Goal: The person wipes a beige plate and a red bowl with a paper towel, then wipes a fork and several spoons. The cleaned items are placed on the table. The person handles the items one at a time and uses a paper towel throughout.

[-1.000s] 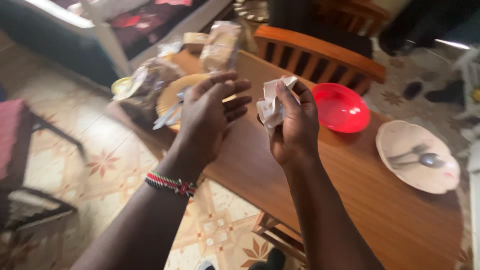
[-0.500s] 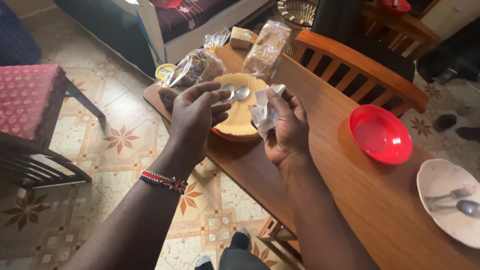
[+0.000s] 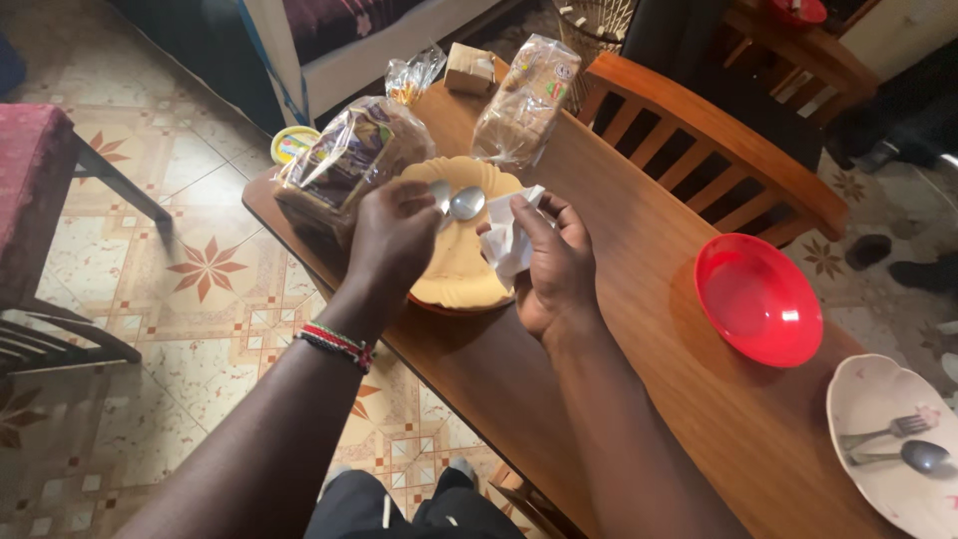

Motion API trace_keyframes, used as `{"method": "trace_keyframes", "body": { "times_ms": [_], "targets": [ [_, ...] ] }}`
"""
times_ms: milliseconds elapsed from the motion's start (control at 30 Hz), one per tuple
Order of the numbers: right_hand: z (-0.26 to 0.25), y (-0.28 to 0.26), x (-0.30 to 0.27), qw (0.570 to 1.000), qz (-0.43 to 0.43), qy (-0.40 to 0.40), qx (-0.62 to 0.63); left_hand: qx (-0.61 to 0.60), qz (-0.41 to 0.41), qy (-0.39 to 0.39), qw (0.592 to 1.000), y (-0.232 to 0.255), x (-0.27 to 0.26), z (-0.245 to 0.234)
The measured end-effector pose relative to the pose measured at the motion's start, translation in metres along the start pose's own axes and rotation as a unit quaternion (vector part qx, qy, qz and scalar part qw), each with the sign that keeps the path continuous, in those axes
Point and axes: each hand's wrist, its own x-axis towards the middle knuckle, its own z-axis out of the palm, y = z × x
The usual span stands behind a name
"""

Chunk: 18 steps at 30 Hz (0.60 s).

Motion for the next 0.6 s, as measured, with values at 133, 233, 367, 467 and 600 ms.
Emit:
{"method": "trace_keyframes", "body": {
  "times_ms": [133, 233, 367, 467, 600],
  "targets": [
    [0.004, 0.014, 0.016, 0.999, 0.003, 0.021, -0.024, 0.165, 0.015, -0.003, 0.986, -0.015, 0.017, -0.005],
    [0.008, 0.028, 0.024, 0.998, 0.005, 0.050, -0.030, 0.257, -0.022, -0.043, 0.965, -0.019, 0.030, -0.008],
    [0.020, 0.042, 0.031, 0.994, 0.002, 0.102, -0.041, 0.357, -0.052, -0.092, 0.928, -0.023, 0.046, -0.008],
    [0.027, 0.049, 0.035, 0.993, -0.016, 0.109, -0.050, 0.424, 0.018, -0.109, 0.899, -0.033, 0.052, -0.009],
    [0.031, 0.051, 0.042, 0.988, -0.033, 0.141, -0.054, 0.420, 0.060, -0.162, 0.891, -0.049, 0.071, -0.004]
  ]
}}
